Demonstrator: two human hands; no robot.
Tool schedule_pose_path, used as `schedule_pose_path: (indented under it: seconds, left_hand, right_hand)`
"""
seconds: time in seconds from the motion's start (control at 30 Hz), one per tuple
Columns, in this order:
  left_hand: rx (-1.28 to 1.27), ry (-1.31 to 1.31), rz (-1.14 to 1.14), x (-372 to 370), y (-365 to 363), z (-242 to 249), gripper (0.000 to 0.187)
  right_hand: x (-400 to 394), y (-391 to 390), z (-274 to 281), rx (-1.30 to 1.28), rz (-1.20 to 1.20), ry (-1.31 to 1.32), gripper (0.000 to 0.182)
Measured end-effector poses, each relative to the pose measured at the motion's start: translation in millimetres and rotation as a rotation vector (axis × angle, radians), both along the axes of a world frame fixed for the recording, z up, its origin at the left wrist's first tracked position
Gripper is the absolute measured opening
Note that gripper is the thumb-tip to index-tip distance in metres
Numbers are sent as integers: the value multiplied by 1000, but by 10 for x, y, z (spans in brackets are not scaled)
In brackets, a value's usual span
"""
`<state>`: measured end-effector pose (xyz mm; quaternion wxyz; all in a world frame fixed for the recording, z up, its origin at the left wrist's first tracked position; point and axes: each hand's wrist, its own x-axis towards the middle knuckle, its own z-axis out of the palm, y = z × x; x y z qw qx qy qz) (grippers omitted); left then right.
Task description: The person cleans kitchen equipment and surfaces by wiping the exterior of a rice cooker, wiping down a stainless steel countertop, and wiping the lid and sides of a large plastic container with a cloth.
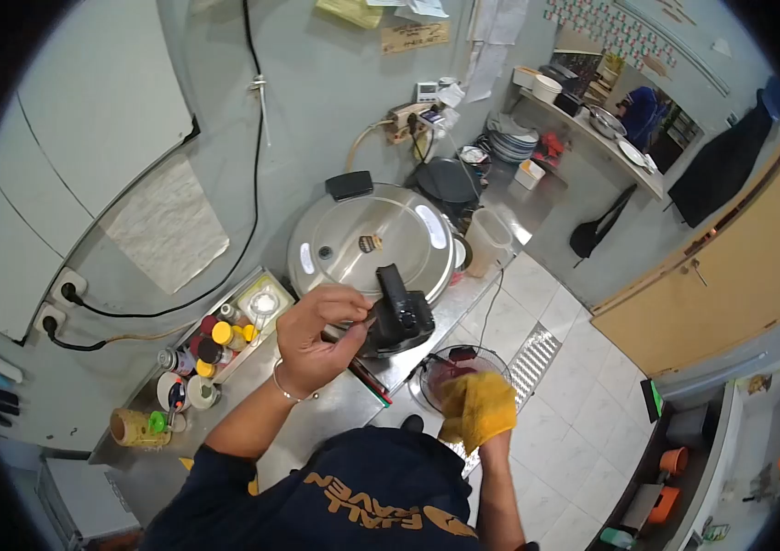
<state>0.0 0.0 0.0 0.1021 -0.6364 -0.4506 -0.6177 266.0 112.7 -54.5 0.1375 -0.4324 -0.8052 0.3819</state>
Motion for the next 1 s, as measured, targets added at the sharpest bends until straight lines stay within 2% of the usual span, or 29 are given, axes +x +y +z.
schedule_pose_path:
  seconds: [0.03, 0.07, 0.1, 0.17, 0.23, 0.3, 0.37, 0.4, 0.47, 0.5, 0.57, 0.6, 0.67, 0.73, 0.8, 0.87, 0.9, 1.0]
  left_hand:
    - [-56, -94, 44, 73, -58, -64, 26]
    - [-109, -188, 85, 139, -94, -126, 23]
    - [-223, -224, 135, -263, -451, -123, 20]
    - [-229, -362, 157, -235, -464, -279, 21]
    - [-303, -590, 213, -198, -551, -407, 21]
    - [-307, -679, 232, -170, -621, -510, 21]
    - [-305, -846, 246, -164, -636, -599, 21]
    - [-299, -840, 254, -166, -648, -642, 21]
    - [-348, -1009, 257, -159, -686, -735, 25]
    - [-342, -1010, 265, -148, -699, -760, 25]
    - [-402, -1178, 357, -150, -697, -797, 23]
    - [-390, -1179, 368, -141, -711, -861, 23]
    - [-250, -1342, 362, -122, -714, -976, 23]
    - [-198, -1436, 389, -91, -610, -879, 23]
    - [-108, -1631, 411, -2, -524, -744, 23]
    - [-92, -1631, 427, 69, -473, -769, 23]
    - [-93, -1631, 428, 85, -458, -792, 22]
    - [-86, -1629, 450, 127, -359, -793, 22]
  right_hand:
    - [-98, 57, 364, 181, 94, -284, 56]
    - [-370, 7, 340, 248, 140, -402, 54]
    - [-645, -45, 358, 318, 189, -517, 51]
    - [-785, 331, 99, 1206, 208, -19, 43]
    - [-1294, 633, -119, 1047, 181, 231, 36]
    - [-1829, 876, -273, 992, 282, 409, 30]
    - [-2295, 831, 210, 705, 551, 85, 32]
    - [-2395, 895, 179, 710, 556, 95, 32]
    - [-2557, 1091, 88, 509, 1177, -235, 34]
    - [-2600, 1207, 135, 511, 1187, -232, 34]
    - [-2690, 1518, 389, 223, 1158, -34, 30]
    - [-2760, 1716, 473, 77, 1139, 62, 28]
    - [-3104, 2415, 323, -115, 924, 279, 27]
    - [-3482, 2970, 416, 180, 478, 395, 30]
    - [-4060, 3837, 245, 401, 199, 445, 43]
    - [-4504, 4426, 198, 530, 1, 419, 71]
    - [-4695, 4633, 147, 528, 15, 438, 71]
    - [-5163, 4989, 71, 713, -199, 423, 94]
